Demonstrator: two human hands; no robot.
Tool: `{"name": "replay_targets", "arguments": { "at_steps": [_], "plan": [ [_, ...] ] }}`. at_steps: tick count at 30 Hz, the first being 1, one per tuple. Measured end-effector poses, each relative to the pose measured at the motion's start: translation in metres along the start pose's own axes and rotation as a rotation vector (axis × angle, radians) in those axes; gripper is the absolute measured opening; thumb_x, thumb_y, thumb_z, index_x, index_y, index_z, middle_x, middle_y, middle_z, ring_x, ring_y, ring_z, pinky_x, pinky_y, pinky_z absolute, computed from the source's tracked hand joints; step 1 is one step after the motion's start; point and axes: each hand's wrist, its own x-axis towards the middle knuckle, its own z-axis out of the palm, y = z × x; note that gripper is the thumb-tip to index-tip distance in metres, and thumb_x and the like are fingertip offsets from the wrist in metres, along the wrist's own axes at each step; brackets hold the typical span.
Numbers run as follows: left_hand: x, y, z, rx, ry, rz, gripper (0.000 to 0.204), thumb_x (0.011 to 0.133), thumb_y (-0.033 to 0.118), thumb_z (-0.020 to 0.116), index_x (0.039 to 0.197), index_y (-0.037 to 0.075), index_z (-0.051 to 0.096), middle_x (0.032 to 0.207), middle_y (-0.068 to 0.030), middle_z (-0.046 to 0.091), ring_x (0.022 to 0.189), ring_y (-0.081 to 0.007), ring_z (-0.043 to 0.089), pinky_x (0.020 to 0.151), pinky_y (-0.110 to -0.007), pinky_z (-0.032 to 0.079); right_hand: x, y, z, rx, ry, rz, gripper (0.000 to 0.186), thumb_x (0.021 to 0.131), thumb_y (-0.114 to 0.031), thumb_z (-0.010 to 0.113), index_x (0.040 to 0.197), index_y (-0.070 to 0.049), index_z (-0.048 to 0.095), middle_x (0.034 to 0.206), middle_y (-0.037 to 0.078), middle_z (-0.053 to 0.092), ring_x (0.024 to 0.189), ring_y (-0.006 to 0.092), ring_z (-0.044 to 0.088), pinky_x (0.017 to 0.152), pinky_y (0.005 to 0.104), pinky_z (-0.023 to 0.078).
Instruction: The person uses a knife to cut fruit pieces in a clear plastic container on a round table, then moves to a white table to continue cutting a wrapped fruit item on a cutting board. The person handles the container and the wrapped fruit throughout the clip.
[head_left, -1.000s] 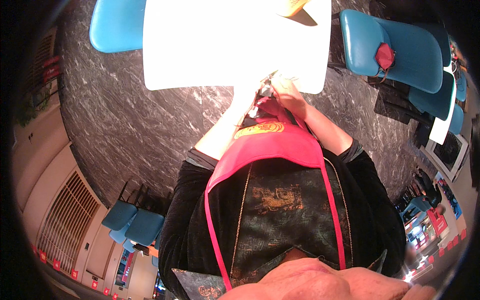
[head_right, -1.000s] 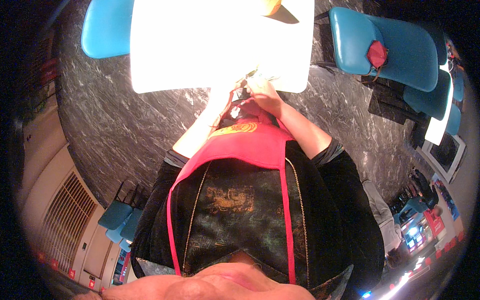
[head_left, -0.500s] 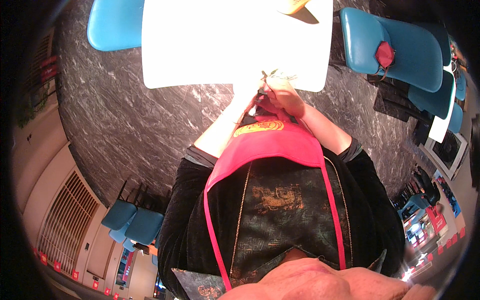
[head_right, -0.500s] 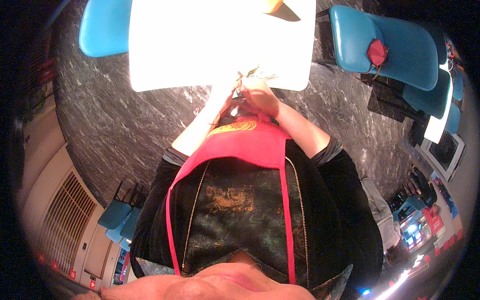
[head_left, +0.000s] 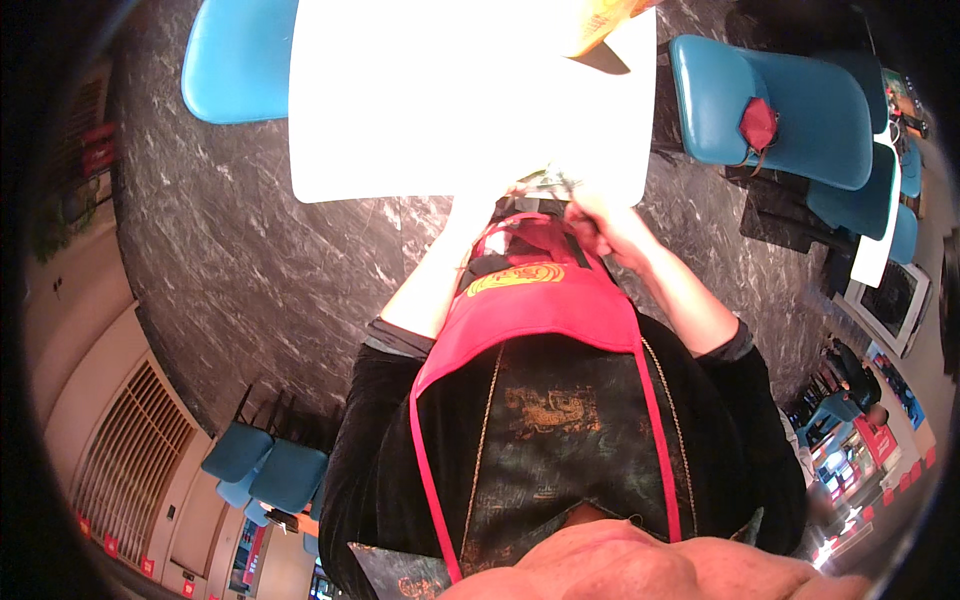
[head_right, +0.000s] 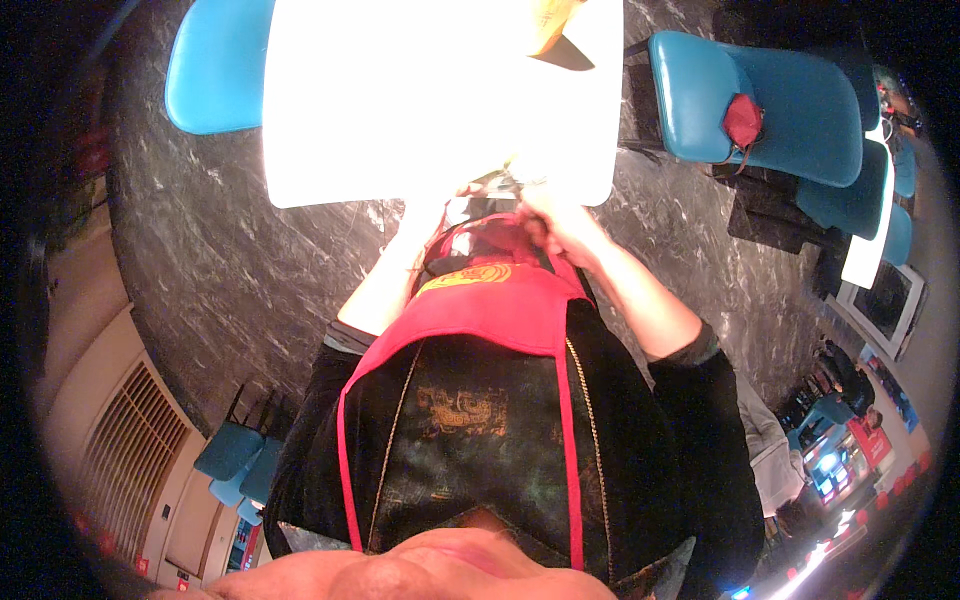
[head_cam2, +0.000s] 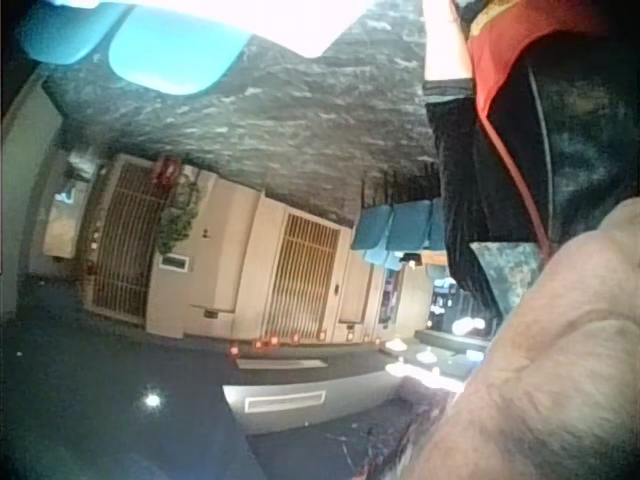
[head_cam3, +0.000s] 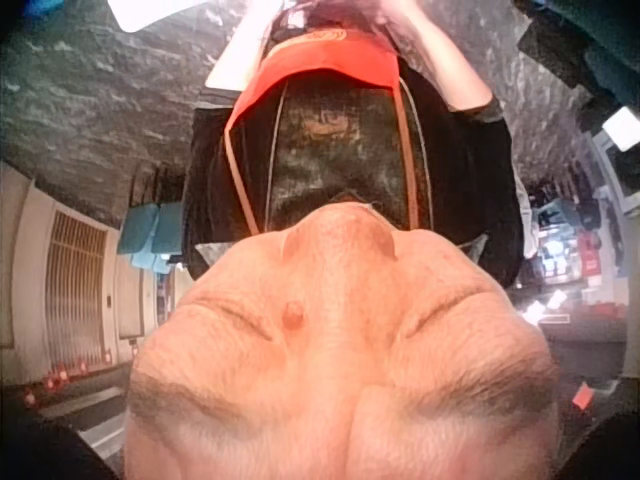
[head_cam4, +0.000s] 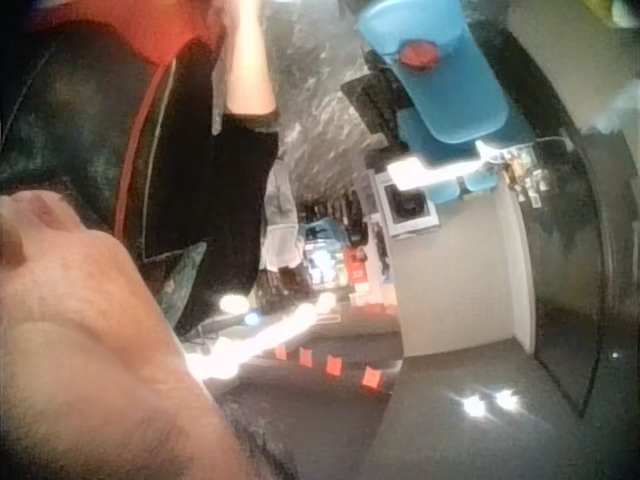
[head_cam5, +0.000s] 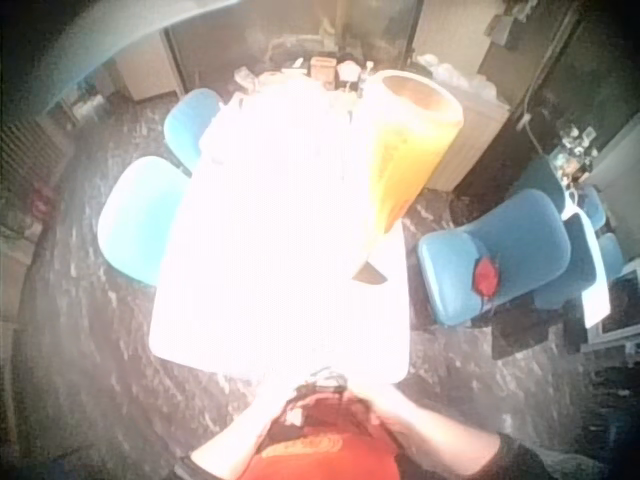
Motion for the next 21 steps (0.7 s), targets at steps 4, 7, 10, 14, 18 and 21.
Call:
{"name": "replay_targets", "arguments": {
  "at_steps": [4,7,10,14,18,21],
  "plan": [
    [0.037,0.024,0.013,0.117,-0.037,0.113,0.014,0.084,0.009,0.063,0.093,-0.001,0.069,0.083,-0.0141,0.068,0.076,-0.0230,0.065,0.069,-0.035,0.052,0.008,-0.019,-0.036,-0.530,0.532,-0.612,0.030,0.096,-0.027,0.062,0.107,0.001,0.064,0.075,0.005,0.066,0.061,0.0109,0.060,0.061,0.0275,0.048],
    [0.057,0.037,0.021,0.280,-0.054,0.192,0.015,0.085,0.010,0.063,0.095,0.000,0.069,0.085,-0.0145,0.068,0.079,-0.0234,0.065,0.071,-0.035,0.052,0.023,-0.029,-0.050,-0.402,0.436,-0.458,0.022,0.093,-0.020,0.065,0.106,-0.002,0.066,0.073,-0.001,0.061,0.056,0.0054,0.048,0.052,0.0232,0.038],
    [0.044,0.037,0.016,0.641,-0.001,0.287,0.016,0.086,0.011,0.062,0.097,0.000,0.069,0.087,-0.0149,0.068,0.081,-0.0238,0.066,0.073,-0.035,0.052,0.032,-0.023,-0.047,-0.146,0.246,-0.242,0.015,0.092,-0.014,0.066,0.103,-0.004,0.066,0.070,-0.003,0.057,0.050,0.0025,0.039,0.043,0.0204,0.029],
    [0.003,0.022,0.003,1.031,0.005,0.265,0.018,0.088,0.012,0.061,0.100,0.001,0.069,0.090,-0.0155,0.068,0.084,-0.0244,0.066,0.076,-0.035,0.052,0.032,-0.003,-0.022,0.028,0.257,-0.264,0.014,0.092,-0.015,0.067,0.099,-0.003,0.065,0.070,0.001,0.060,0.046,0.0050,0.043,0.039,0.0197,0.026],
    [-0.002,0.014,0.010,1.186,-0.066,0.209,0.019,0.089,0.012,0.060,0.103,0.002,0.070,0.093,-0.0160,0.069,0.088,-0.0249,0.067,0.079,-0.035,0.052,0.019,0.014,0.027,0.198,0.363,-0.250,0.019,0.090,-0.019,0.069,0.100,-0.003,0.064,0.071,0.003,0.062,0.051,0.0076,0.051,0.041,0.0204,0.032],
    [0.006,0.019,0.016,1.299,-0.129,0.341,0.021,0.090,0.014,0.060,0.105,0.002,0.069,0.093,-0.0162,0.068,0.086,-0.0248,0.066,0.078,-0.035,0.053,0.012,0.017,0.042,0.211,0.300,-0.235,0.022,0.092,-0.026,0.065,0.097,-0.004,0.063,0.069,0.004,0.061,0.054,0.0077,0.052,0.043,0.0206,0.033]
  ]
}}
